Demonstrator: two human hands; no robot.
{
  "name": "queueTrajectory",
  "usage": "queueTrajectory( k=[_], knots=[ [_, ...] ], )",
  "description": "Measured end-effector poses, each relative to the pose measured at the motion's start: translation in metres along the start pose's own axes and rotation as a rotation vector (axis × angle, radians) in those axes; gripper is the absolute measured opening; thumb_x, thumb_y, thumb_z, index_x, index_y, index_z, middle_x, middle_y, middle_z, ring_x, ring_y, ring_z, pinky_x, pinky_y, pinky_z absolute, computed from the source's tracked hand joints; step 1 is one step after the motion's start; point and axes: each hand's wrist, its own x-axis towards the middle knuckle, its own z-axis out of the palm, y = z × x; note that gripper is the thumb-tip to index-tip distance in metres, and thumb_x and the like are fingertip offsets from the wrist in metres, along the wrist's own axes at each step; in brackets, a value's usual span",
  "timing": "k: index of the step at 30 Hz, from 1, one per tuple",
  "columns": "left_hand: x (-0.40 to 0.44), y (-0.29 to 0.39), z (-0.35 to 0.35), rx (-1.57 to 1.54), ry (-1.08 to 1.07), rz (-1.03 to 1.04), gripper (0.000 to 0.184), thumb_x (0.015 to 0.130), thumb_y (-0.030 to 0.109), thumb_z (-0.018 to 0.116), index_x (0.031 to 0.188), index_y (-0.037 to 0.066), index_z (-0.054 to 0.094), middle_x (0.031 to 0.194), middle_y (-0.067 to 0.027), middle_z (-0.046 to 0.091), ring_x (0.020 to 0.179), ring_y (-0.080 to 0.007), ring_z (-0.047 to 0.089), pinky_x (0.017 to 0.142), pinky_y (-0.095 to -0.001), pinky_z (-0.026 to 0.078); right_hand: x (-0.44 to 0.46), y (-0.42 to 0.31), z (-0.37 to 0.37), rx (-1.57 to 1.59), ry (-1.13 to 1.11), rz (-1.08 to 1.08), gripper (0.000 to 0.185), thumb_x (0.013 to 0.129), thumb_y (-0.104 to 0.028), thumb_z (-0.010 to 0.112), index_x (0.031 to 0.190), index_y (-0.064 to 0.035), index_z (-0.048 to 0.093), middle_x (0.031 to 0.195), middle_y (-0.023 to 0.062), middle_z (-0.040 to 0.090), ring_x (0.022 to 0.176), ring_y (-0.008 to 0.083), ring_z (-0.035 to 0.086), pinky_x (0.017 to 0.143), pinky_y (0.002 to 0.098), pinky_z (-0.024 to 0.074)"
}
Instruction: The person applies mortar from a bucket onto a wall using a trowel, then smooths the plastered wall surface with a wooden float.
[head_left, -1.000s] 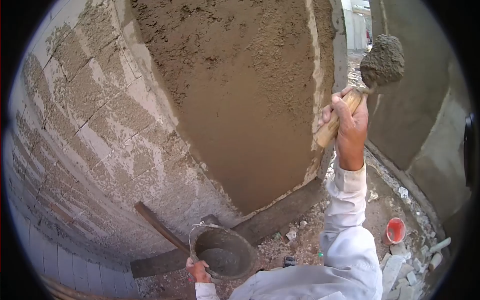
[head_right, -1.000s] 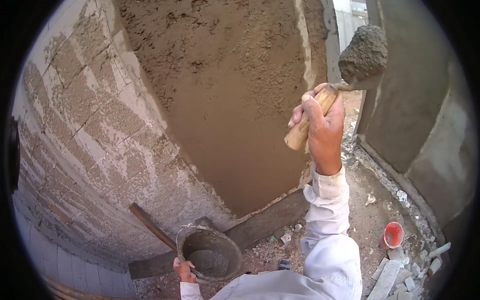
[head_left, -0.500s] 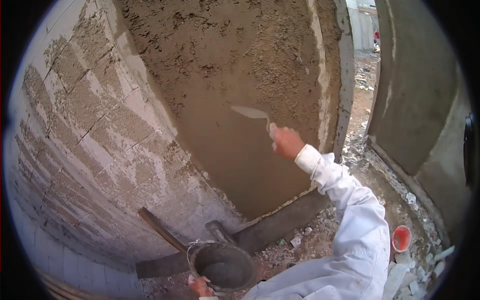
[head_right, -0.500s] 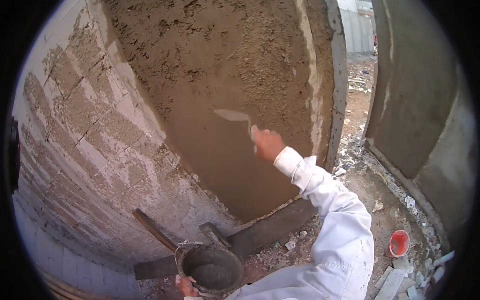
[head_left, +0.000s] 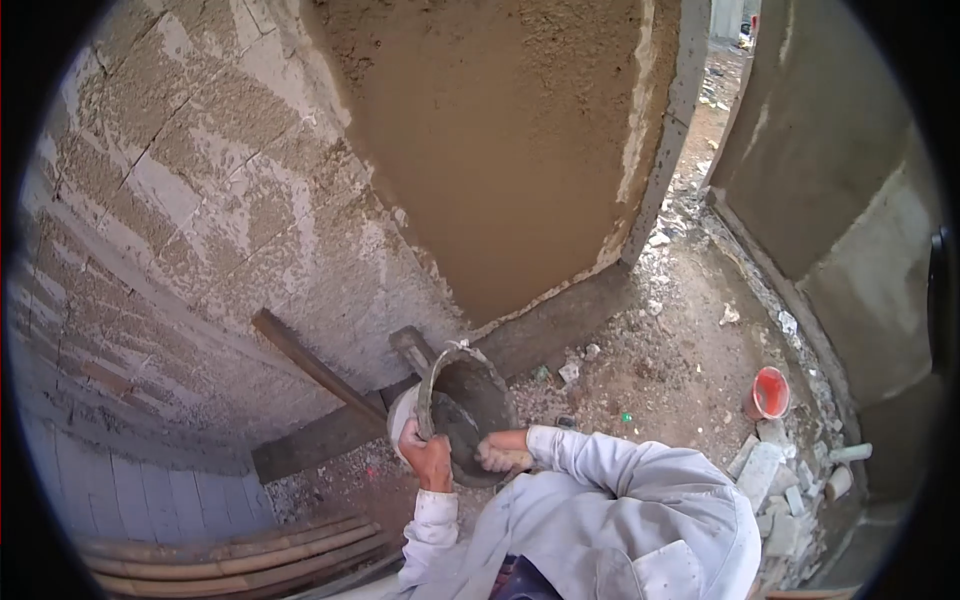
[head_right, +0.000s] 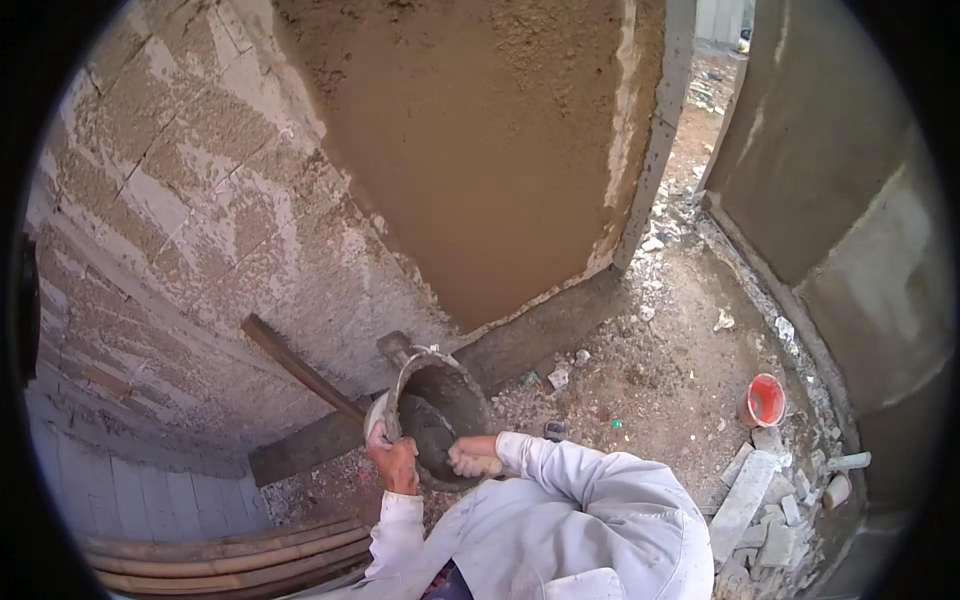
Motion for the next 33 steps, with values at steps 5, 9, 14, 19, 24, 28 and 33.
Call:
queueTrajectory(
  k=[5,9,14,19,24,28,33],
  knots=[
    [0.02,0.002,-0.032,-0.139,0.042,-0.119,0.041,0.06,-0.014,0.05,0.095,-0.001,0.066,0.08,0.0017,0.06,0.062,-0.0068,0.05,0.045,-0.0224,0.036,-0.035,0.013,0.044,0.265,-0.194,-0.233,0.015,0.082,-0.01,0.05,0.095,-0.0048,0.046,0.071,0.0049,0.047,0.039,0.0097,0.041,0.031,0.0265,0.0377],
    [0.029,0.009,-0.045,-0.317,0.104,-0.221,0.031,0.059,-0.014,0.051,0.083,0.004,0.06,0.072,0.0029,0.054,0.057,-0.0076,0.047,0.044,-0.0237,0.036,-0.094,-0.019,0.111,0.28,-0.189,-0.493,0.015,0.082,-0.008,0.048,0.096,-0.0039,0.044,0.072,0.0058,0.046,0.038,0.0092,0.041,0.029,0.0263,0.0388],
    [0.034,0.006,-0.034,-0.278,0.188,-0.283,0.028,0.055,-0.012,0.053,0.075,0.008,0.053,0.071,0.0034,0.051,0.056,-0.0087,0.044,0.045,-0.0251,0.035,-0.209,-0.08,0.196,0.097,-0.109,-0.979,0.02,0.081,-0.005,0.05,0.1,-0.0044,0.043,0.073,0.0079,0.045,0.04,0.011,0.043,0.03,0.0267,0.0407],
    [0.035,-0.009,-0.025,-0.131,0.268,-0.242,0.027,0.061,-0.014,0.047,0.076,0.008,0.051,0.07,0.003,0.046,0.059,-0.0101,0.046,0.04,-0.027,0.033,-0.339,-0.133,0.286,-0.425,0.269,-1.794,0.024,0.087,-0.003,0.057,0.106,-0.0067,0.042,0.079,0.0078,0.048,0.051,0.0134,0.051,0.044,0.0286,0.0496],
    [0.031,-0.019,-0.013,-0.093,0.421,-0.264,0.026,0.067,-0.012,0.041,0.081,0.005,0.053,0.068,-0.001,0.049,0.054,-0.012,0.044,0.039,-0.0283,0.032,-0.474,-0.23,0.317,-0.74,0.958,-2.584,0.022,0.091,-0.002,0.06,0.105,-0.0041,0.043,0.083,0.0081,0.055,0.063,0.0161,0.061,0.055,0.0318,0.0543],
    [0.016,-0.01,0.002,-0.102,0.542,-0.284,0.029,0.067,-0.012,0.041,0.089,0.002,0.055,0.071,-0.0041,0.054,0.056,-0.0141,0.048,0.041,-0.0288,0.033,-0.566,-0.318,0.312,-0.552,1.556,-2.927,0.024,0.087,-0.006,0.062,0.102,-0.0005,0.043,0.078,0.0137,0.06,0.069,0.0242,0.067,0.062,0.0386,0.0566],
    [-0.002,-0.031,0.006,-0.183,0.629,-0.254,0.031,0.066,-0.009,0.041,0.091,0.002,0.054,0.071,-0.0043,0.054,0.058,-0.0149,0.049,0.043,-0.0289,0.034,-0.616,-0.431,0.212,-0.655,2.665,-2.196,0.033,0.086,-0.013,0.061,0.113,0.0006,0.049,0.096,0.0299,0.067,0.088,0.0456,0.067,0.078,0.0559,0.0527]
  ],
)
